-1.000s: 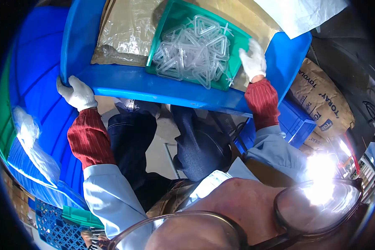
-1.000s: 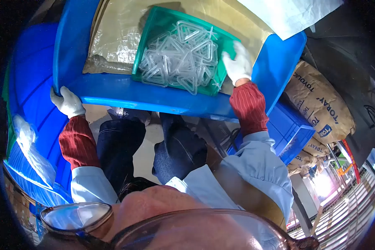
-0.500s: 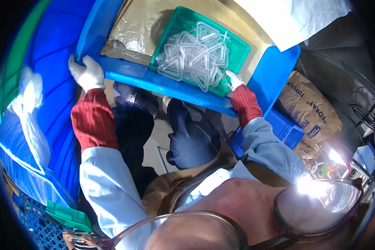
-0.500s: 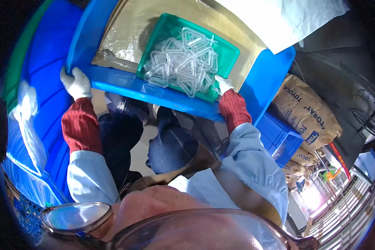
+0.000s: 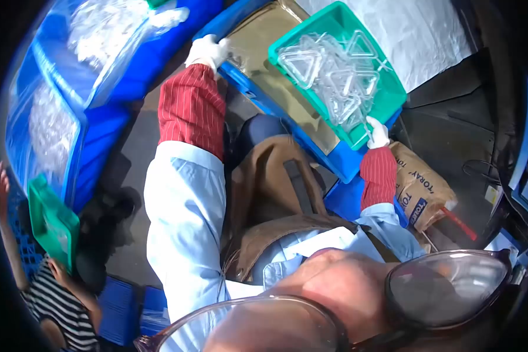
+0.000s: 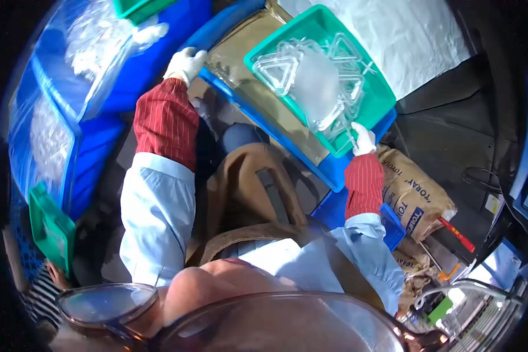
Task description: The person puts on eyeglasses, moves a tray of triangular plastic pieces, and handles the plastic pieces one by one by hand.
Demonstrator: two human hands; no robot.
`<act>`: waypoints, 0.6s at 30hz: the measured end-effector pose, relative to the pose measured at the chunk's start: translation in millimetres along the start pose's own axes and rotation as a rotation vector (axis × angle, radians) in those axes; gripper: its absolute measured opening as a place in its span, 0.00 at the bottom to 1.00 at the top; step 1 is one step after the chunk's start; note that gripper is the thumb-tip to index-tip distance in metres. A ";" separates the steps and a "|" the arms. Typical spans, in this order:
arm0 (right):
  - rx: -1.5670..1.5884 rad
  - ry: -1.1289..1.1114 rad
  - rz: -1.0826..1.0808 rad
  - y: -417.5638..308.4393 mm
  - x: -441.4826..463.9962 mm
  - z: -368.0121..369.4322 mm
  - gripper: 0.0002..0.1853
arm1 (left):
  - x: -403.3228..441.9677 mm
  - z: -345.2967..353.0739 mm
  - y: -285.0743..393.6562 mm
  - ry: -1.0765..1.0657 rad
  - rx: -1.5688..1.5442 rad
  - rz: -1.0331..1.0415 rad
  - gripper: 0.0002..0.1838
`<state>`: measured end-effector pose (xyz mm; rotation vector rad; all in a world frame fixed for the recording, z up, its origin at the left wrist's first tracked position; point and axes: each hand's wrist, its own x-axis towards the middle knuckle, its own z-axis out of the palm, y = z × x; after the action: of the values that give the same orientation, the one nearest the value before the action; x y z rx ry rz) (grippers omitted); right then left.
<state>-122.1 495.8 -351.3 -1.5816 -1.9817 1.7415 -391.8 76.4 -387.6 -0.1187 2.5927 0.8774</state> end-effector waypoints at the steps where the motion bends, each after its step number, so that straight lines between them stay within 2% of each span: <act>1: -0.058 -0.043 -0.058 -19.6 -34.1 19.4 0.13 | 0.6 -11.1 -15.4 0.050 -0.099 0.085 0.27; 2: -0.061 -0.068 -0.143 -27.2 -44.0 10.2 0.13 | -11.8 -20.5 -17.8 0.200 -0.234 0.220 0.28; 3: -0.061 -0.094 -0.231 -33.3 -53.2 3.8 0.13 | -47.3 -49.3 -5.8 0.279 -0.429 0.297 0.24; 5: -0.021 -0.180 -0.289 -61.1 -110.9 16.0 0.14 | -84.4 -71.0 -27.8 0.617 -0.388 0.628 0.18; 7: -0.095 -0.290 -0.306 -73.8 -151.0 11.3 0.15 | -152.7 -116.2 -24.8 0.665 -0.338 0.731 0.16; 9: -0.178 -0.312 -0.229 -78.5 -194.2 -1.0 0.15 | -235.1 -150.0 -0.4 0.646 -0.234 0.734 0.17; 10: -0.198 -0.421 -0.305 -68.8 -196.2 -2.8 0.16 | -256.4 -156.2 7.8 0.643 -0.161 0.819 0.18; 13: -0.335 -0.534 -0.048 -56.8 -244.6 19.0 0.17 | -311.4 -189.8 25.8 0.472 0.035 1.043 0.21; 14: -0.480 -0.683 -0.291 -29.0 -227.3 22.6 0.17 | -320.0 -187.3 30.0 0.435 0.091 1.070 0.22; 16: -0.622 -0.814 -0.521 17.7 -201.9 27.8 0.18 | -332.0 -168.8 40.3 0.359 0.265 1.052 0.24; 18: -0.627 -0.788 -0.472 34.2 -213.1 51.8 0.20 | -308.4 -146.7 32.5 0.323 0.359 0.947 0.25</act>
<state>-33.0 305.1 -281.0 -0.3377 -3.1461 1.7688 -166.1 0.2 -140.8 1.2397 3.0443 0.6580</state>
